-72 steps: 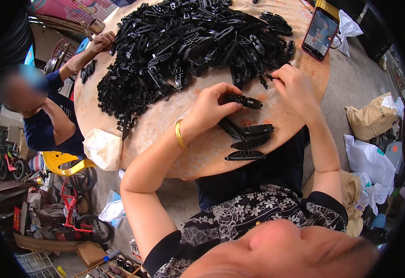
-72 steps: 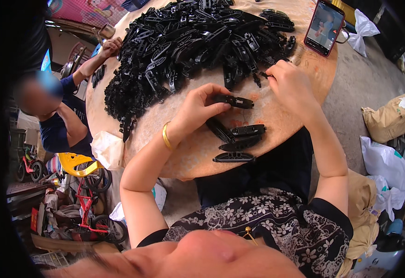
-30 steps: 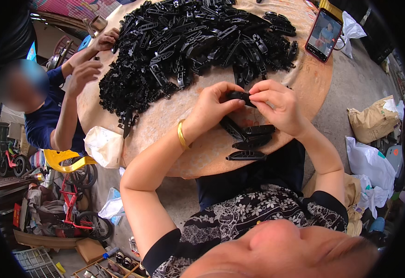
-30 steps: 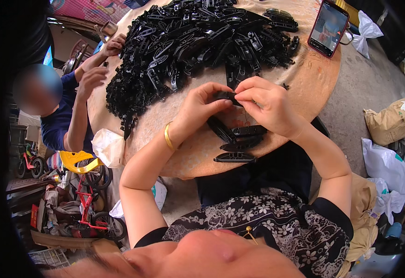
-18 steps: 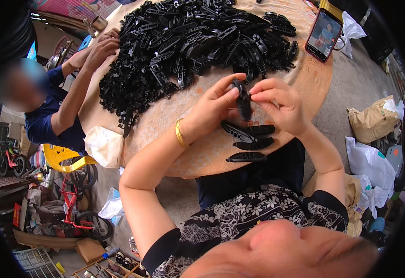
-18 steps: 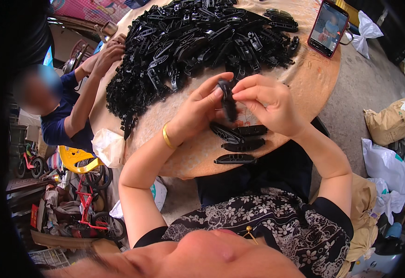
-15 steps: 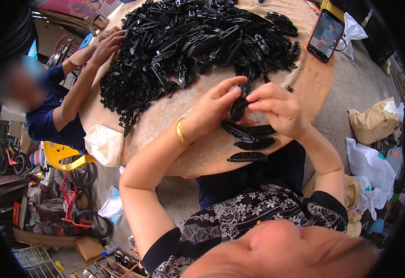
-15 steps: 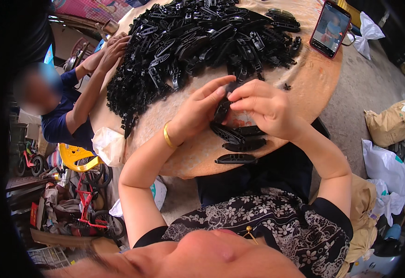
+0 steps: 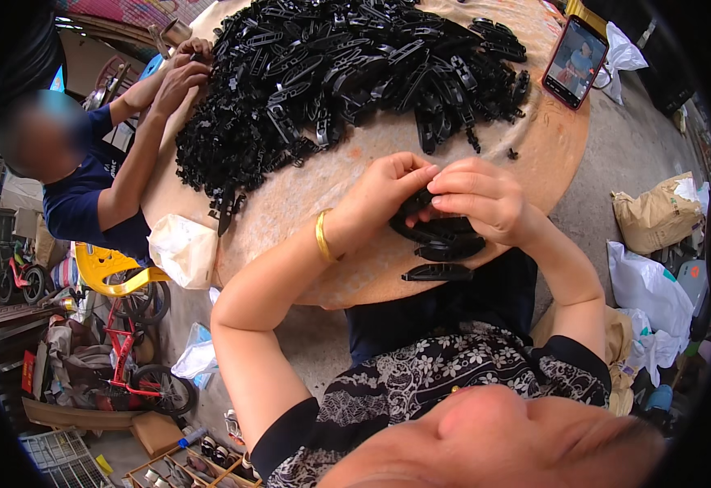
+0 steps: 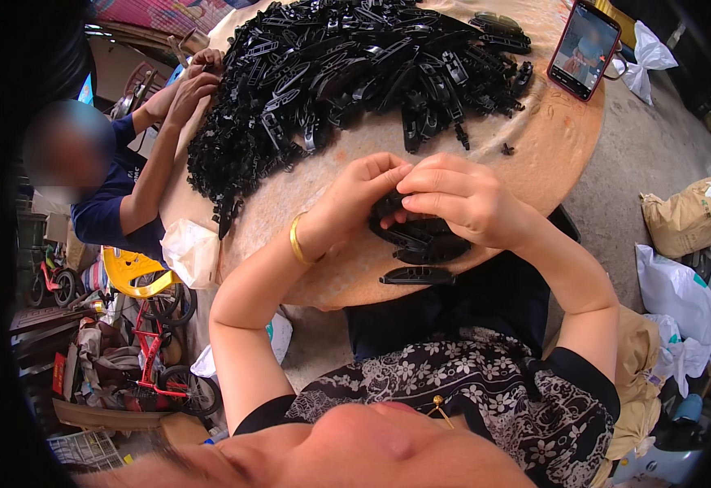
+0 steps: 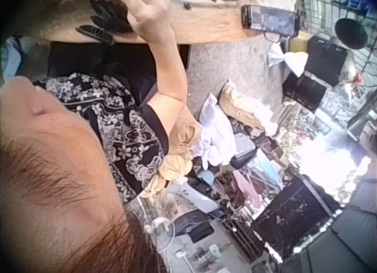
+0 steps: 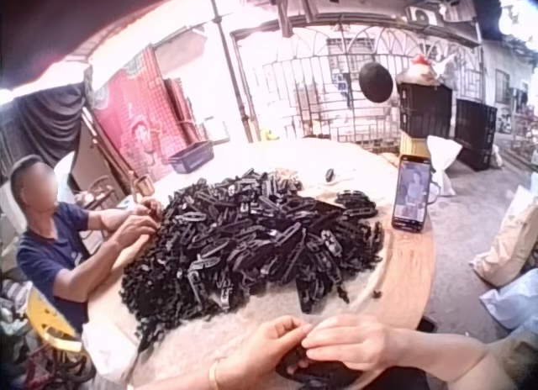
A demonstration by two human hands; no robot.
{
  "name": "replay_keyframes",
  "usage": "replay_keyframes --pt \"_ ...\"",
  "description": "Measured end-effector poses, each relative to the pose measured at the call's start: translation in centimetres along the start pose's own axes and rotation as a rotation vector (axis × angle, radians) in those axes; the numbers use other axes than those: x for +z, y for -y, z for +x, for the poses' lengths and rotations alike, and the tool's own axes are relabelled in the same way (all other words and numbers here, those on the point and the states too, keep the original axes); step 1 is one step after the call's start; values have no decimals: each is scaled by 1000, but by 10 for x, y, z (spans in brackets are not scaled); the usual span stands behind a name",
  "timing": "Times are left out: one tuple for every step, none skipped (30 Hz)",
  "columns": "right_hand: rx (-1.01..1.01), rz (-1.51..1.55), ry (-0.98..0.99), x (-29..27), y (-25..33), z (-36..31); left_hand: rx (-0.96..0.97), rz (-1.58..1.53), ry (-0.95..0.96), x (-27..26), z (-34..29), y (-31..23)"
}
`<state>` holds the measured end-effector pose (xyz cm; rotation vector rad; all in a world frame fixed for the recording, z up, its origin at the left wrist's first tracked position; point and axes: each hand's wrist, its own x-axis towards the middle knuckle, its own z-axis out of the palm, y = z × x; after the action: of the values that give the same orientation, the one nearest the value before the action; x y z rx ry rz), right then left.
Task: The person assembles plastic components by picking small plastic parts from a pile on the table, fastening them into larger plastic pieces by hand, and placing the assembled parts on the table.
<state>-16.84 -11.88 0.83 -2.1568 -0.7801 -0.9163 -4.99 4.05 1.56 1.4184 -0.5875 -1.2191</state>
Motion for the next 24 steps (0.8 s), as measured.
replay_keyframes --pt "2 -19 7 0 0 -1 -17 -30 29 -1 -1 -1" --pt "3 -39 14 -1 -1 -2 -16 -30 29 -1 -1 -2" --pt "3 -39 14 -2 -1 -2 -37 -93 51 -1 -2 -3" --pt "21 -59 12 -3 -1 -1 -59 -157 75 -1 -3 -4" --pt "38 -80 9 -5 -1 -1 -59 -157 77 -1 -3 -6" --pt "39 -81 9 -6 -1 -2 -37 -154 133 -2 -4 -7" --pt "45 -80 16 -7 -2 -3 -16 -150 186 -3 -4 -8" --pt "51 -79 22 -8 -3 -4 -17 -149 186 -4 -4 -8" --pt "51 -80 20 -7 -2 -4 0 -106 176 -5 -4 -8" --pt "120 -68 -15 -5 -2 -5 17 -62 167 -5 -3 -8" --pt "190 -57 -50 -4 -1 -5 17 -60 168 -4 -4 -8" --pt "189 -59 -52 -4 1 -3 58 -79 147 -1 -7 -9" --pt "312 -18 -93 -3 4 -1 100 -99 124 2 -9 -9" --pt "435 24 -134 -3 6 1 102 -97 125 1 -7 -5" --pt "509 72 -71 -5 2 -3 143 1 82 0 -5 1" --pt "508 71 -71 -5 2 -5 183 99 39 1 -4 3" --pt "575 56 -6 -6 3 -5 184 99 40 1 -4 3" --pt "642 41 60 -6 4 -6 203 131 -5 2 -5 4" --pt "641 41 59 -7 4 -6 222 164 -50 3 -5 3" --pt "651 70 62 -7 3 -6 222 166 -51 3 -6 4" --pt "660 100 66 -8 3 -6 316 273 -70 4 -7 6" --pt "672 127 69 -9 3 -6 411 380 -85 5 -8 6" --pt "673 125 69 -11 3 -6 412 379 -82 7 -9 5" --pt "691 160 81 -13 4 -7 420 500 -80 9 -11 3"
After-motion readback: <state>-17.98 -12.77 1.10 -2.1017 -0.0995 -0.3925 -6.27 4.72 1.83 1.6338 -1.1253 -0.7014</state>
